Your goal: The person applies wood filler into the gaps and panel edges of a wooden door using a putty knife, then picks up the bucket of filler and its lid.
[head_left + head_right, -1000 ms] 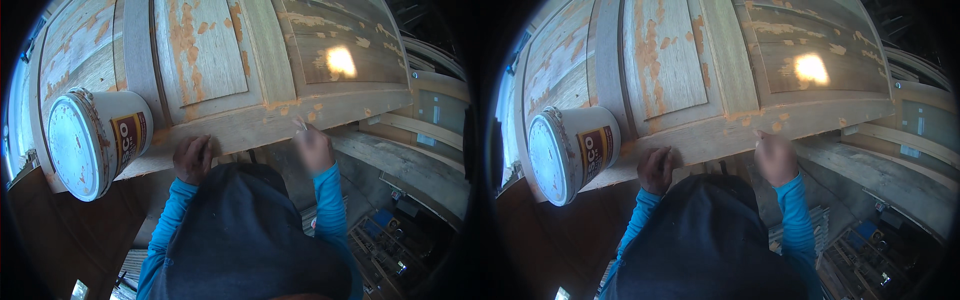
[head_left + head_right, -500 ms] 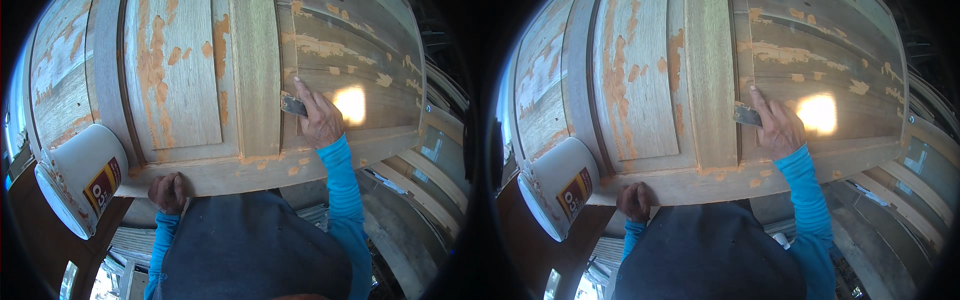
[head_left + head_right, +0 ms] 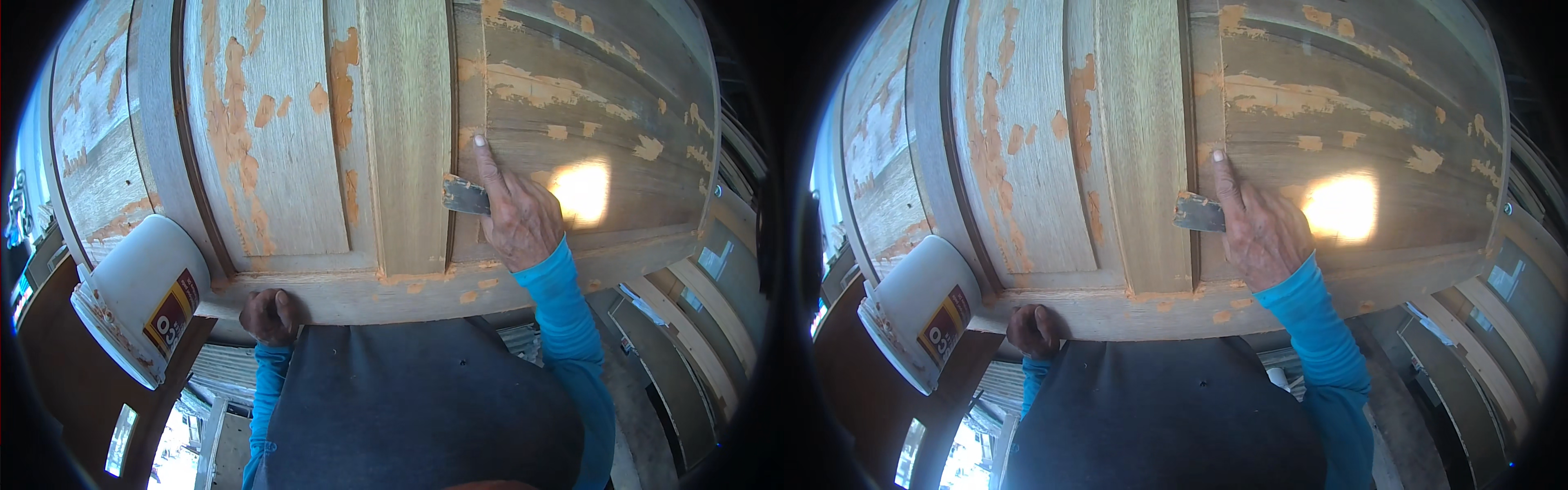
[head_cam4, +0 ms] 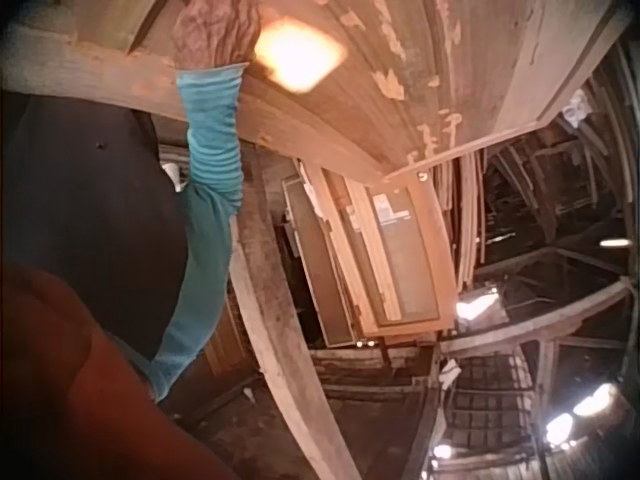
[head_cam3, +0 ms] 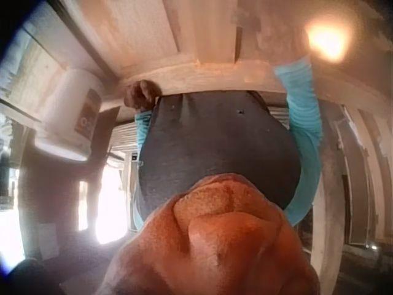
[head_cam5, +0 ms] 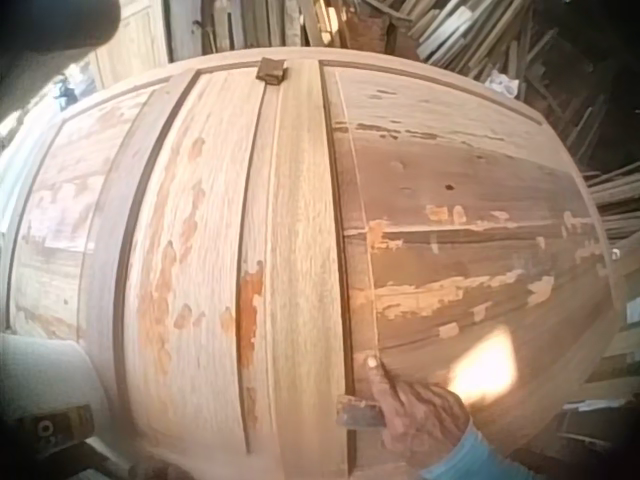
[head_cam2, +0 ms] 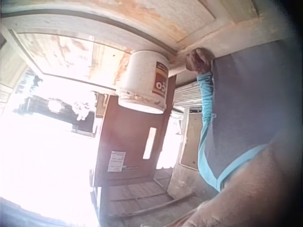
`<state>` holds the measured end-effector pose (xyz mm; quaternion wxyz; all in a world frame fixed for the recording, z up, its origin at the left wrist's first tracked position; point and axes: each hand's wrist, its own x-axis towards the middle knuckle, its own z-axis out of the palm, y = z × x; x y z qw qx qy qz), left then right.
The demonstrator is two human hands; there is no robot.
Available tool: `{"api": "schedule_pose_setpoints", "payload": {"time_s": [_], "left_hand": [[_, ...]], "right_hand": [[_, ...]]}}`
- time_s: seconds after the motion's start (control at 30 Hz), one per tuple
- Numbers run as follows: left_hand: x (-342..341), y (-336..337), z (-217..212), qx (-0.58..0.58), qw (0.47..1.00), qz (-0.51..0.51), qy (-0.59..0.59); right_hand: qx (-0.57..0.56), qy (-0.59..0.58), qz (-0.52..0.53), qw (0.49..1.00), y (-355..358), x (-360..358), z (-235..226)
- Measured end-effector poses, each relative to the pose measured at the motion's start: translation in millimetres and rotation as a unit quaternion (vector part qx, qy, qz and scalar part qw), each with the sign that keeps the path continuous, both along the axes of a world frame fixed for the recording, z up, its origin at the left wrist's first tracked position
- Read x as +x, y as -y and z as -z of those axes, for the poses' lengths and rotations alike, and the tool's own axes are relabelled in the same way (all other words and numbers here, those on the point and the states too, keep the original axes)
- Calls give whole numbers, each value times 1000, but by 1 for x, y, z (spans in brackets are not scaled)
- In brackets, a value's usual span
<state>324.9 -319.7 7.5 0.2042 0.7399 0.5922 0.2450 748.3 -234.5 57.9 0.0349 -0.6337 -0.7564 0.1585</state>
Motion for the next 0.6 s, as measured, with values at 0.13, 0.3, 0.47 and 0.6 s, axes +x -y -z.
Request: {"api": "schedule_pose_setpoints", "payload": {"time_s": [0.13, 0.3, 0.47, 0.6], "left_hand": [[0, -2, -6, 9, 1000, 5, -8], [-1, -3, 3, 38, 999, 17, 30], [2, -5, -2, 35, 998, 27, 36], [-3, -7, -5, 22, 997, 59, 43]], "right_hand": [[-44, -40, 50, 997, 12, -5, -1], [-25, -147, 131, 980, 36, -7, -12], [9, -201, 242, 949, 83, -10, -25], [3, -185, 294, 938, 120, -31, -39]]}}
